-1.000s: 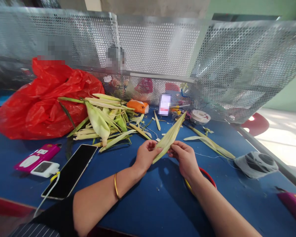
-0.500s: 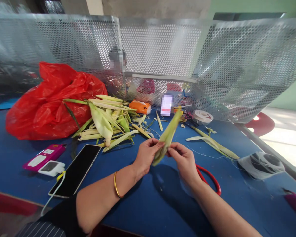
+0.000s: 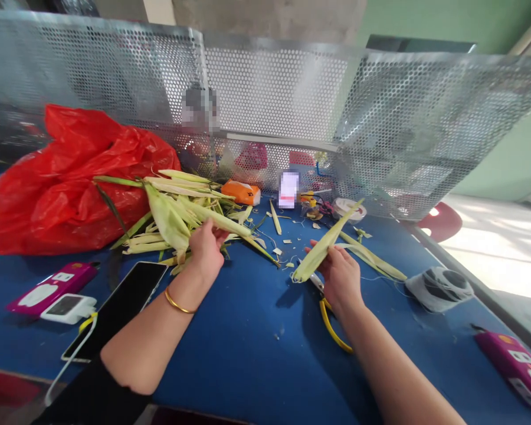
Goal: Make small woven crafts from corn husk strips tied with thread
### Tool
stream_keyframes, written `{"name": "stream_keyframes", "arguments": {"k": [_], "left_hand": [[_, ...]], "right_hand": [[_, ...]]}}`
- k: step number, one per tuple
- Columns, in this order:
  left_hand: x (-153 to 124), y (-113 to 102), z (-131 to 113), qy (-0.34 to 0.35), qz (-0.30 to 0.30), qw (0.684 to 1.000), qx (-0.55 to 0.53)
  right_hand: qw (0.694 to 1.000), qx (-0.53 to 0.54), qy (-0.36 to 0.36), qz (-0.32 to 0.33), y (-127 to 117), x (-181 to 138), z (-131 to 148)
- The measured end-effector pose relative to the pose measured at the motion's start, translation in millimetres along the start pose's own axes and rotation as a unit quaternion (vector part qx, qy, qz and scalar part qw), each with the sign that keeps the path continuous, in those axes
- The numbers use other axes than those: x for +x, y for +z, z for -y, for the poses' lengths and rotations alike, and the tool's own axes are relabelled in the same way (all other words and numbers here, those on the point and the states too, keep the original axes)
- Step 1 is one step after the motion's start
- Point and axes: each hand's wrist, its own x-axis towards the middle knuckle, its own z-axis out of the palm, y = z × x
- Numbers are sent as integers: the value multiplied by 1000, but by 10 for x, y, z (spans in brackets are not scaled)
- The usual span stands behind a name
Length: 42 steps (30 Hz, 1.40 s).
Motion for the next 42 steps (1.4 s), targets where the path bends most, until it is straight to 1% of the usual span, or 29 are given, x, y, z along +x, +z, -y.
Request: {"name": "stream_keyframes", "arguments": {"k": [1, 2, 3, 4, 5, 6, 7, 9, 10, 11, 12, 14, 17, 21, 26, 29, 33, 34, 35, 36, 38, 40, 41, 42], "left_hand": [[-35, -2, -15, -18, 4, 1000, -3], [-111, -5, -2, -58, 9, 998, 17], [-221, -11, 39, -93, 40, 994, 51], [-355, -18, 106, -116, 93, 985, 90], [-500, -29, 191, -132, 173, 966, 137], [-642, -42, 284, -136, 256, 940, 181], [-770, -58, 376, -117, 302, 920, 221], [-951, -92, 520, -54, 350, 895, 272], [-1001, -107, 562, -54, 378, 879, 286], [-1027, -119, 583, -59, 386, 872, 297], [-1033, -127, 585, -68, 389, 868, 302], [-1013, -129, 556, -90, 387, 872, 285], [-961, -117, 501, -123, 374, 886, 243], [-929, -110, 484, -164, 346, 894, 232], [-951, -111, 477, -176, 340, 896, 227], [-941, -104, 482, -176, 317, 904, 227], [-890, -102, 522, -199, 307, 904, 222], [-877, -105, 533, -193, 303, 906, 223], [-866, -108, 542, -172, 295, 912, 226], [-858, -113, 547, -137, 285, 921, 230], [-852, -119, 543, -31, 271, 930, 248], [-860, -122, 524, 79, 282, 916, 276], [-868, -121, 513, 114, 292, 904, 289], [-878, -119, 503, 128, 303, 895, 302]], "right_hand": [[1000, -6, 8, 9, 1, -13, 0], [1000, -14, 14, 19, 4, -30, -3], [999, -25, 18, 31, 10, -51, -9], [998, -40, 16, 42, 18, -74, -19], [997, -57, 9, 50, 27, -101, -33], [996, -74, -1, 57, 38, -130, -50], [994, -91, -12, 66, 50, -161, -71], [988, -117, -27, 93, 71, -225, -116], [985, -128, -29, 112, 81, -255, -137], [981, -137, -27, 131, 88, -281, -154], [978, -144, -22, 147, 93, -301, -166], [975, -147, -5, 166, 97, -318, -172], [977, -119, 14, 178, 85, -290, -147], [979, -87, 20, 186, 55, -232, -109], [979, -101, 12, 178, 44, -233, -104], [974, -124, 4, 189, 52, -259, -99], [971, -119, 12, 205, 60, -277, -92], [971, -117, 15, 208, 62, -277, -92], [971, -115, 17, 209, 65, -278, -94], [971, -116, 18, 208, 69, -279, -97], [970, -127, 9, 207, 77, -286, -106], [965, -155, -16, 211, 85, -299, -120], [960, -173, -33, 217, 86, -307, -131], [955, -192, -53, 222, 86, -316, -144]]}}
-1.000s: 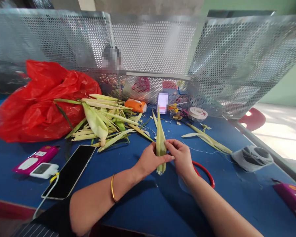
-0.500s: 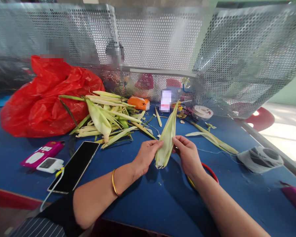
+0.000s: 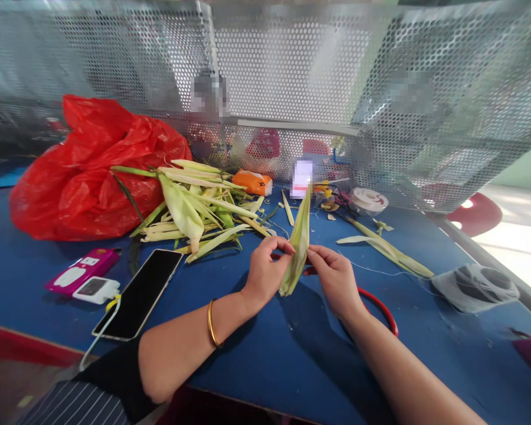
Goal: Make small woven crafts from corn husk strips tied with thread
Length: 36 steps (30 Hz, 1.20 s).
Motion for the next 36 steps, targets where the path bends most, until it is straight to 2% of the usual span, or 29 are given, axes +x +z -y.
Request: {"name": "stream_keyframes", "arguments": {"k": [4, 9, 12, 17, 22, 28, 32, 36], "left_hand": [[-12, 11, -14, -48, 13, 999, -7], [6, 6, 6, -96, 18, 994, -43], [10, 2, -2, -80, 34, 996, -18], [-18, 19, -4, -56, 67, 996, -11], [-46, 15, 9, -11, 73, 994, 74], [-18, -8, -18, -3, 123, 992, 37], [-31, 1, -27, -5, 168, 984, 64], [-39, 10, 4, -20, 186, 981, 55]], "right_hand": [[995, -82, -54, 7, 22, -40, -53], [992, -105, -69, -5, 26, -53, -84], [996, -72, -46, -3, 25, -35, -70], [998, 47, 41, -1, 13, -11, -19], [999, 32, 17, -30, 2, -12, 0], [996, 77, 41, -22, -24, 4, 10], [995, 75, 34, -50, -64, 35, 26], [994, 77, 39, -73, -90, 64, 8]]}}
